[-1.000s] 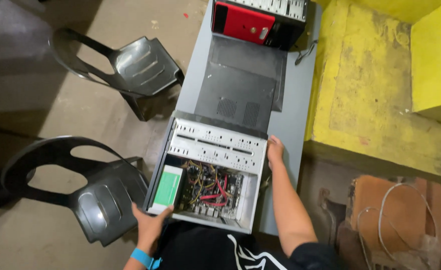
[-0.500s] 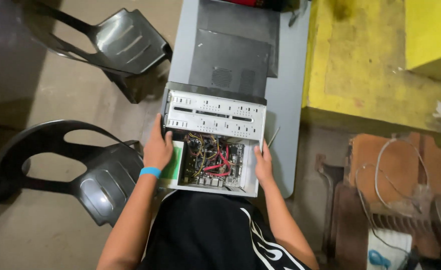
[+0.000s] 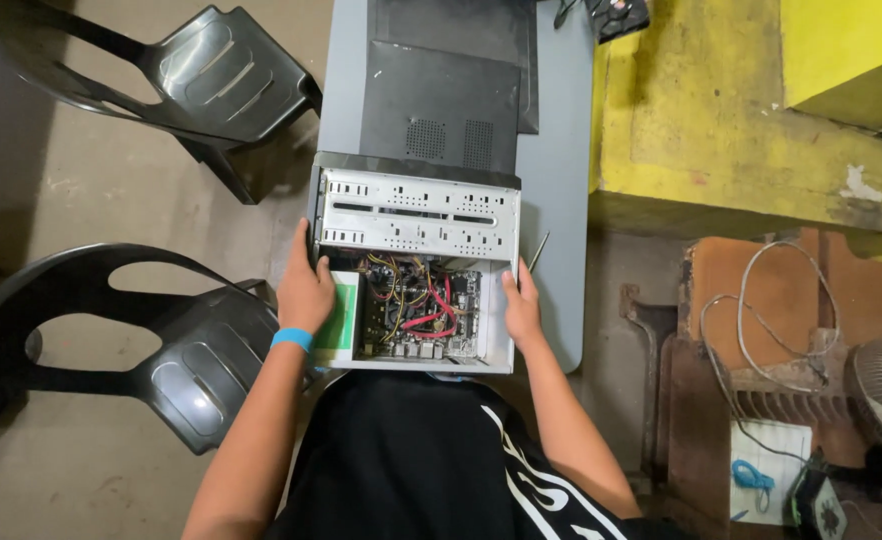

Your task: Disassembling a computer case by removing the side panel and manipulating internal hardware components.

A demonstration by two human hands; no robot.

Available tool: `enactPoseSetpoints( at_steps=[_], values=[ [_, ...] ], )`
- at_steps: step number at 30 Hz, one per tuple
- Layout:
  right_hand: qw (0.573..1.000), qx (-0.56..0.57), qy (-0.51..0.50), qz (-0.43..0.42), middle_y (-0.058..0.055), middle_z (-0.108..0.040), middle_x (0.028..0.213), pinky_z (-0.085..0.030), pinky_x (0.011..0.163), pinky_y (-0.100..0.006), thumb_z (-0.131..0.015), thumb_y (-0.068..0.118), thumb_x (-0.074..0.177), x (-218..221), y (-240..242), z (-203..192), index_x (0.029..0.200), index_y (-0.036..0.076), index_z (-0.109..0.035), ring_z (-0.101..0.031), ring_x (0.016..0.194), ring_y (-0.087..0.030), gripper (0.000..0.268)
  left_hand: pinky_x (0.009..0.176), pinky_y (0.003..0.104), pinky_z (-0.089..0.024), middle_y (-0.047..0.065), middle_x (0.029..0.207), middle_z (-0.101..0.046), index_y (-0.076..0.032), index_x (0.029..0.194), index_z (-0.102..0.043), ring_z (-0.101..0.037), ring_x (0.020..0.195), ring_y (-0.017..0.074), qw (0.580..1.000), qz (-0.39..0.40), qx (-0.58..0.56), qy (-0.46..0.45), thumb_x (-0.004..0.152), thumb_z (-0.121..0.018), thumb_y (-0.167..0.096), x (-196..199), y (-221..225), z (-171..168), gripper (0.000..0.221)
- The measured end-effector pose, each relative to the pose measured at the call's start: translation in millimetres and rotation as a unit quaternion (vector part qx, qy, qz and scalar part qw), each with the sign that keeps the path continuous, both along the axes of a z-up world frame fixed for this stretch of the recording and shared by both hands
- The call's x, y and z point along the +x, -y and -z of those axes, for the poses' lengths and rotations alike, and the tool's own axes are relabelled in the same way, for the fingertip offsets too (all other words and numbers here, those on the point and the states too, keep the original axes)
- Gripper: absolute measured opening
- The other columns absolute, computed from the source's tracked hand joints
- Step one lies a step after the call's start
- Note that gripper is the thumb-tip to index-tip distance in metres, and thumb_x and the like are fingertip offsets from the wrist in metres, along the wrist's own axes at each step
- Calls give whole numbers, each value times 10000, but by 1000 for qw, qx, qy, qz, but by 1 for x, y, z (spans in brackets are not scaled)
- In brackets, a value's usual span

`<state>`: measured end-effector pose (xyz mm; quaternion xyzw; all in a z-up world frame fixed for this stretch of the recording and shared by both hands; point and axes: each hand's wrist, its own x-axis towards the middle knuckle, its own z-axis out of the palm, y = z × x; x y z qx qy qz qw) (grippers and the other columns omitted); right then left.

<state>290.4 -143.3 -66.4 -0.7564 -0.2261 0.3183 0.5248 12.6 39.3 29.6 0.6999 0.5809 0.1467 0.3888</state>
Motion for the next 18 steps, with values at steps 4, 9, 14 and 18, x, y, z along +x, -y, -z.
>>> enactPoseSetpoints(
  at_steps=[4,9,14,18],
  values=[
    [1000,2,-5,1,-170,-449,1588,-336,1230,-432,-545,260,1082,-7,-5,-16,1570,74,-427,-406,1473,-274,535,1050,623,-467,213,1563,-471,-262,1661,-211,-534,1316,480,1000,-1,-1,3,1058,-483,-159,-2,-1,10,670],
    [1000,10,-4,0,-171,-447,1590,-324,1237,-441,-551,257,1086,-4,-2,-6,1567,69,-430,-398,1477,-273,531,1046,662,-460,234,1572,-448,-253,1656,-197,-531,1301,517,1000,-2,-10,-2,1054,-481,-151,-3,-2,10,674],
    [1000,7,2,-4,-168,-445,1593,-319,1241,-437,-553,261,1087,2,0,6,1571,76,-428,-397,1479,-276,533,1029,669,-464,243,1573,-440,-224,1655,-204,-526,1311,511,1000,-1,2,17,1072,-456,-110,-3,1,6,646],
    [1000,12,0,-5,-168,-444,1594,-315,1244,-442,-552,268,1090,3,-1,7,1574,79,-423,-393,1484,-281,536,1033,658,-470,232,1585,-431,-228,1659,-194,-513,1336,492,1000,2,6,14,1073,-474,-133,-1,2,-1,657]
  ],
)
